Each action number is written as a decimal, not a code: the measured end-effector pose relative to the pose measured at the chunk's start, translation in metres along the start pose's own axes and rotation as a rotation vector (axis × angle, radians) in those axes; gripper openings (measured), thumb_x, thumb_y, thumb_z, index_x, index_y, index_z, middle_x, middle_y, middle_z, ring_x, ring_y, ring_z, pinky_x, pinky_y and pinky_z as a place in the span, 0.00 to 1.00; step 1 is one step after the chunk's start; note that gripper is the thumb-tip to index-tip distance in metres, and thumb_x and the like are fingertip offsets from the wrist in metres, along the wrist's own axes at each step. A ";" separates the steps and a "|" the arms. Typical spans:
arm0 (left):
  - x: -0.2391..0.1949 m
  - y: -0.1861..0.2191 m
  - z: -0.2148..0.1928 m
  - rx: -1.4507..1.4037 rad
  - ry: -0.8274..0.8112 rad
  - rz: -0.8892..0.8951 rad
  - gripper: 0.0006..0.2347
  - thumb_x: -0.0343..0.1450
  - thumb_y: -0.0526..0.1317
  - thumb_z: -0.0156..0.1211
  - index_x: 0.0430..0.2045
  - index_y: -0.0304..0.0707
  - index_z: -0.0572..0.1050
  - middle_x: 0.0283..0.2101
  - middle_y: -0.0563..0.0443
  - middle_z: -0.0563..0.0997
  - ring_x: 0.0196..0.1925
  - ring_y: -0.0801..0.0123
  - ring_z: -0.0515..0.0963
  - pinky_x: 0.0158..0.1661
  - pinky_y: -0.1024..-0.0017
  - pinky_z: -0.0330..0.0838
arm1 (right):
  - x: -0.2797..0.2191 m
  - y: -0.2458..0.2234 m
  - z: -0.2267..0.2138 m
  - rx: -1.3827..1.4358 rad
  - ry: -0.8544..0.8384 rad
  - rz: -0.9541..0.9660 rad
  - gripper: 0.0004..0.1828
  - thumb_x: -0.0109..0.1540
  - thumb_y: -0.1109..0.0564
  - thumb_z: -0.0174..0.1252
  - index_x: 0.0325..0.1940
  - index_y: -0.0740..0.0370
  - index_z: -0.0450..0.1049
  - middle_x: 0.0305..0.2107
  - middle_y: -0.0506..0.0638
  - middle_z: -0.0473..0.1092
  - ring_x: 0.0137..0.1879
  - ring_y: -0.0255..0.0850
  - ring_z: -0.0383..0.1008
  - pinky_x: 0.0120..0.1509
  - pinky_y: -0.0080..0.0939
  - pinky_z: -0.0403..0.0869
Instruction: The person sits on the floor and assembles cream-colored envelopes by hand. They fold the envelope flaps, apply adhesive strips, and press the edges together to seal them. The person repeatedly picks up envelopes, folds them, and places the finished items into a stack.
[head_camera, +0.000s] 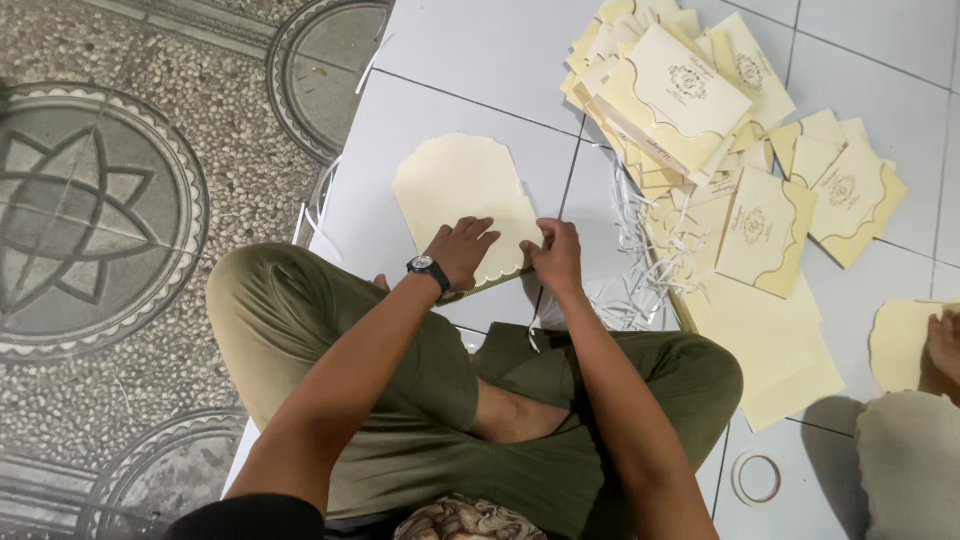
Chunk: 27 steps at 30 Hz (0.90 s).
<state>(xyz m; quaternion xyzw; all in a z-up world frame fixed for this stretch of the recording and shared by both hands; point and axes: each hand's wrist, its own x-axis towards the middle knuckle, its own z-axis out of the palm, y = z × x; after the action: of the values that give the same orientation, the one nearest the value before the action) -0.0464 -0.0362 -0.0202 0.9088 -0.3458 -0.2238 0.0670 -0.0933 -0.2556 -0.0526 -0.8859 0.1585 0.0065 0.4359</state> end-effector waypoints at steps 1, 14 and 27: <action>-0.009 0.008 -0.016 -0.008 -0.014 -0.005 0.36 0.64 0.38 0.71 0.70 0.49 0.61 0.75 0.50 0.56 0.76 0.52 0.56 0.62 0.54 0.64 | -0.001 -0.003 0.001 0.000 -0.013 0.011 0.28 0.59 0.54 0.72 0.61 0.63 0.72 0.43 0.52 0.63 0.52 0.47 0.70 0.55 0.45 0.76; -0.015 0.045 -0.037 -0.043 -0.151 -0.077 0.34 0.74 0.55 0.54 0.76 0.58 0.47 0.81 0.47 0.38 0.81 0.41 0.35 0.71 0.32 0.27 | 0.013 -0.005 -0.003 0.023 -0.059 0.062 0.20 0.59 0.61 0.71 0.52 0.65 0.74 0.35 0.50 0.67 0.45 0.45 0.73 0.49 0.44 0.75; 0.003 0.055 -0.038 -0.014 -0.096 -0.146 0.30 0.78 0.49 0.52 0.75 0.69 0.45 0.75 0.50 0.50 0.79 0.42 0.42 0.68 0.23 0.27 | 0.052 -0.020 -0.030 0.018 -0.294 -0.094 0.32 0.52 0.68 0.70 0.61 0.63 0.74 0.40 0.54 0.76 0.46 0.42 0.77 0.53 0.42 0.77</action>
<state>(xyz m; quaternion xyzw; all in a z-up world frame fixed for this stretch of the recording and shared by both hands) -0.0597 -0.0806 0.0277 0.9192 -0.2801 -0.2738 0.0400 -0.0424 -0.2816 -0.0262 -0.8778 0.0515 0.1144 0.4623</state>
